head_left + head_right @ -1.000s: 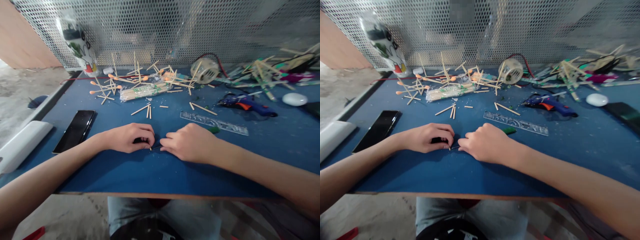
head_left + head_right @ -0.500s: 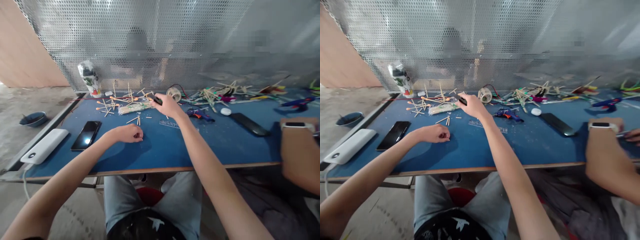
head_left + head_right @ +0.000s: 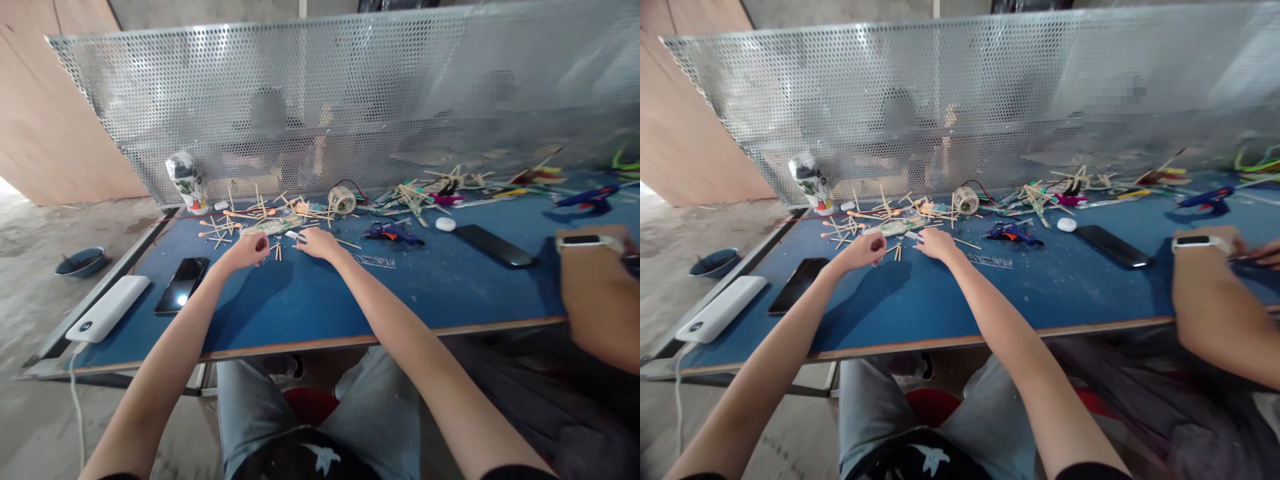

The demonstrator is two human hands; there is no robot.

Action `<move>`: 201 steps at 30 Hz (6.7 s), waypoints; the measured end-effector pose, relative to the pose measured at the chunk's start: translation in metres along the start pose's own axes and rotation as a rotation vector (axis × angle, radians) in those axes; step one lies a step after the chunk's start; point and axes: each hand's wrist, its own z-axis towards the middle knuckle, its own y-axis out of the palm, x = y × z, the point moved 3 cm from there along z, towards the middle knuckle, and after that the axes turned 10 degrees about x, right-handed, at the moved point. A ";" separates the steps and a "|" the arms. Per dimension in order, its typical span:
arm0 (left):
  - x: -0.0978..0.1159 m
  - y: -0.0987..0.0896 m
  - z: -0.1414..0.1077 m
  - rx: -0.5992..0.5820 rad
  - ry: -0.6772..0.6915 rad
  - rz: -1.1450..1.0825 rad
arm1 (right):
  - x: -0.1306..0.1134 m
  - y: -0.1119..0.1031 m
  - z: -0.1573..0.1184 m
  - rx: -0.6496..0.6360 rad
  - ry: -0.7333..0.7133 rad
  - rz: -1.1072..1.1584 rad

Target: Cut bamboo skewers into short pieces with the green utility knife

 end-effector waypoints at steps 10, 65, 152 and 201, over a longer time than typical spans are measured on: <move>-0.022 0.019 0.011 0.203 -0.061 -0.087 | 0.007 -0.002 -0.008 -0.227 0.024 0.023; -0.005 0.010 0.009 0.174 0.190 0.422 | 0.101 -0.029 -0.009 -0.182 0.403 0.029; 0.018 0.020 0.005 0.217 0.000 -0.228 | -0.014 -0.020 -0.015 0.123 -0.072 1.015; 0.071 -0.007 -0.017 0.642 0.370 0.011 | -0.024 -0.030 -0.025 0.076 -0.179 1.118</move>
